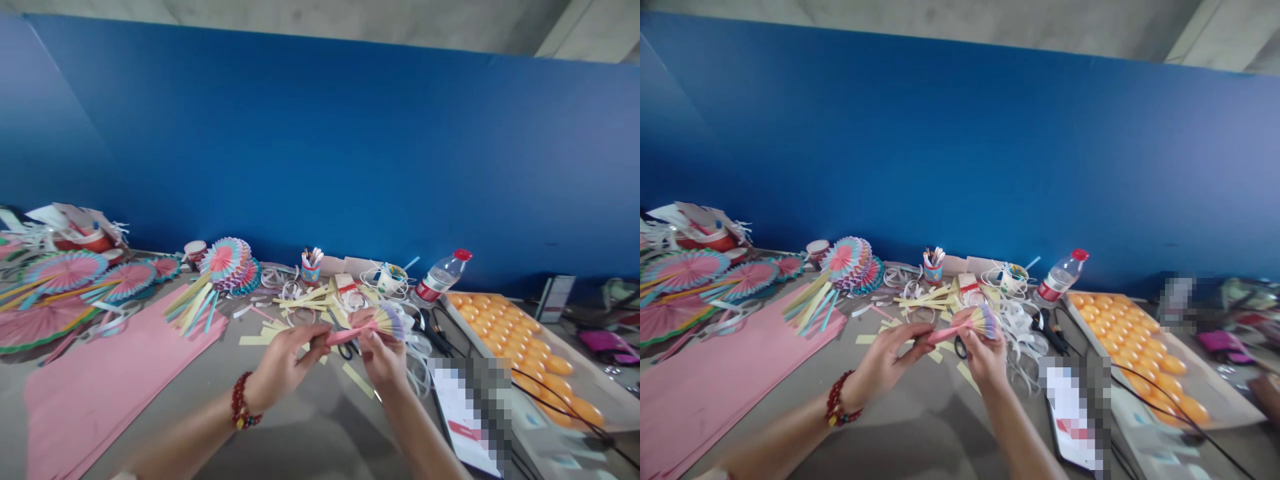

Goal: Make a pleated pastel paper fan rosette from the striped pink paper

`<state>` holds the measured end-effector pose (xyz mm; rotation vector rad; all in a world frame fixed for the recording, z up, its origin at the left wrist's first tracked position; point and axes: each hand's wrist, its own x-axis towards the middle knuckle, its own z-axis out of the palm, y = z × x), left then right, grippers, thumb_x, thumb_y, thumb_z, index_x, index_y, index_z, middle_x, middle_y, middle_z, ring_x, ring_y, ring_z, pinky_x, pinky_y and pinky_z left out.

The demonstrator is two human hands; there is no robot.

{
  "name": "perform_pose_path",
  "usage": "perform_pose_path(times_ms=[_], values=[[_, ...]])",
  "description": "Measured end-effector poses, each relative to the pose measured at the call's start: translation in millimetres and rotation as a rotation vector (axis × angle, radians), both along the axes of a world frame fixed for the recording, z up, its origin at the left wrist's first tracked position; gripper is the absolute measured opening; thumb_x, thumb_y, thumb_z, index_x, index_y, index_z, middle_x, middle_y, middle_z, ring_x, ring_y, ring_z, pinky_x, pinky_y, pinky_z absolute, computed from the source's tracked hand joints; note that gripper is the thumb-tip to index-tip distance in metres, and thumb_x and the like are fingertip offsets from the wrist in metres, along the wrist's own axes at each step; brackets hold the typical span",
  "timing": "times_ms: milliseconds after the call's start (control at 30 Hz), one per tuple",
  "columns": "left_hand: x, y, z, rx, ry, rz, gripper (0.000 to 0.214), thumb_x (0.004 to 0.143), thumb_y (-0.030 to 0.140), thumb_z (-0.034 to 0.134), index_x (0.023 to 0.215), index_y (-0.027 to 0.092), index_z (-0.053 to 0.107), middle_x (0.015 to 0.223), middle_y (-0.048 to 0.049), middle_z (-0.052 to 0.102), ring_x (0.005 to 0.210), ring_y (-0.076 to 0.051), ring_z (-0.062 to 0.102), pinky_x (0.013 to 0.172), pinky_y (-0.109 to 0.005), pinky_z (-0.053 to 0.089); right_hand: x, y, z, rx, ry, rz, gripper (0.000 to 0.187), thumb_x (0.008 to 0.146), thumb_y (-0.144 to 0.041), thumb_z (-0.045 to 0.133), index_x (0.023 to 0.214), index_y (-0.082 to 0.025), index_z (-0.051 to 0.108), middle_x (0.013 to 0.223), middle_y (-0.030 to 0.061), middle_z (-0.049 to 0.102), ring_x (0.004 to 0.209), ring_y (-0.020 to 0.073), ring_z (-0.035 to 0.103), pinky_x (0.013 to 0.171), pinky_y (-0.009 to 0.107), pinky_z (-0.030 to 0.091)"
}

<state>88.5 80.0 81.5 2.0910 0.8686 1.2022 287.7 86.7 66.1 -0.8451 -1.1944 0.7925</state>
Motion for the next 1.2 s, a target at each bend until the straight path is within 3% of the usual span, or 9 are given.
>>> perform_pose_path(times_ms=[100,267,400,567,767,933,1200], values=[[-1,1,3.2,-0.016,0.017,0.005,0.015,0.092,0.026,0.06,0.105,0.021,0.065,0.088,-0.004,0.076,0.083,-0.018,0.072,0.078,-0.028,0.054,-1,1,7.3,0.032,0.126,0.023,0.021,0.075,-0.041,0.075,0.074,-0.021,0.073,0.075,0.0047,0.067,0.072,0.0199,0.063,0.068,0.032,0.052],[-2,-5,8.9,-0.018,0.0,-0.009,0.01,0.092,0.02,0.057,0.098,0.02,0.064,0.072,-0.0005,0.072,0.068,-0.015,0.068,0.069,-0.024,0.051,-3,0,11.6,0.04,0.118,0.013,0.024,0.075,-0.044,0.075,0.073,-0.02,0.074,0.076,0.0063,0.067,0.076,0.0213,0.062,0.07,0.034,0.052],[-1,-3,9.7,-0.056,-0.027,0.01,0.012,0.093,0.027,0.057,0.095,0.019,0.066,0.072,-0.0016,0.072,0.068,-0.015,0.068,0.069,-0.025,0.052,-3,-1,11.3,0.024,0.115,0.028,0.021,0.074,-0.043,0.076,0.074,-0.022,0.074,0.076,0.0054,0.068,0.073,0.0208,0.063,0.07,0.034,0.052],[0,2,5.8,-0.15,-0.056,-0.006,0.02,0.091,0.036,0.06,0.097,0.018,0.067,0.076,-0.0034,0.076,0.069,-0.017,0.07,0.067,-0.025,0.054,-2,0,12.9,0.006,0.168,-0.009,0.026,0.071,-0.047,0.077,0.069,-0.022,0.069,0.06,0.002,0.061,0.059,0.0189,0.059,0.062,0.035,0.05],[-1,-3,4.0,0.005,-0.041,0.014,0.011,0.093,0.028,0.057,0.093,0.02,0.065,0.067,-0.0006,0.074,0.065,-0.015,0.069,0.066,-0.025,0.051,1,0,6.0,-0.023,0.182,-0.026,0.027,0.07,-0.048,0.078,0.07,-0.022,0.071,0.072,0.0054,0.067,0.069,0.0203,0.063,0.064,0.034,0.051],[1,0,0.9,-0.02,-0.065,0.039,0.017,0.09,0.035,0.062,0.097,0.02,0.068,0.076,-0.0028,0.077,0.071,-0.017,0.071,0.069,-0.026,0.054,2,-1,9.0,-0.046,0.218,-0.059,0.03,0.064,-0.049,0.082,0.067,-0.021,0.07,0.068,0.0038,0.064,0.064,0.0181,0.059,0.057,0.03,0.049],[0,-3,-2.1,0.058,-0.105,-0.028,0.011,0.092,0.023,0.059,0.101,0.019,0.065,0.073,-0.0019,0.077,0.07,-0.015,0.072,0.069,-0.024,0.053,0,0,13.0,0.037,0.166,-0.04,0.031,0.072,-0.051,0.076,0.066,-0.022,0.069,0.069,0.0039,0.063,0.072,0.0206,0.06,0.072,0.037,0.051]])
